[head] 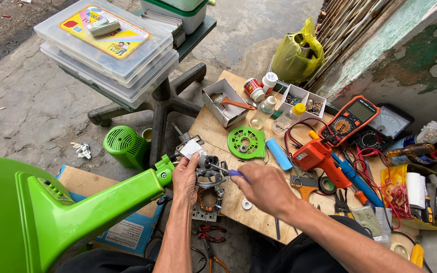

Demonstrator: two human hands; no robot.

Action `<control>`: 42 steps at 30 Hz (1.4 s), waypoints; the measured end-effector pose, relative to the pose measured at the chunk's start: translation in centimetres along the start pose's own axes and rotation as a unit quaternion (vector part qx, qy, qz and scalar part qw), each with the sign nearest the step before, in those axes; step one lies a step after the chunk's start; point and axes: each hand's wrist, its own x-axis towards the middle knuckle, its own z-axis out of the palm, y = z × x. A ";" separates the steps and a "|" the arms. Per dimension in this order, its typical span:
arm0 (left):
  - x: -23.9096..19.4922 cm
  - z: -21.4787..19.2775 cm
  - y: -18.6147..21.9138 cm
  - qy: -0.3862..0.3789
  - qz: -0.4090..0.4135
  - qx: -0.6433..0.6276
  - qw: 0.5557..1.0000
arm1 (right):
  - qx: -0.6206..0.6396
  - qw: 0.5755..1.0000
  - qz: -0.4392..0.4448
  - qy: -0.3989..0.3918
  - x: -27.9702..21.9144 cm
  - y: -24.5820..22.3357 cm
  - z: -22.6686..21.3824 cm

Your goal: The person assembles a small electrical component, likely a motor or switch, by hand. They insert a white plastic piece into a metal housing and use a screwdriver to tighten screws, securing the parts together.

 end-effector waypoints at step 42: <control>0.3 1.2 0.6 -0.026 0.042 0.081 0.995 | 0.454 0.853 0.239 -0.099 1.5 0.2 -0.7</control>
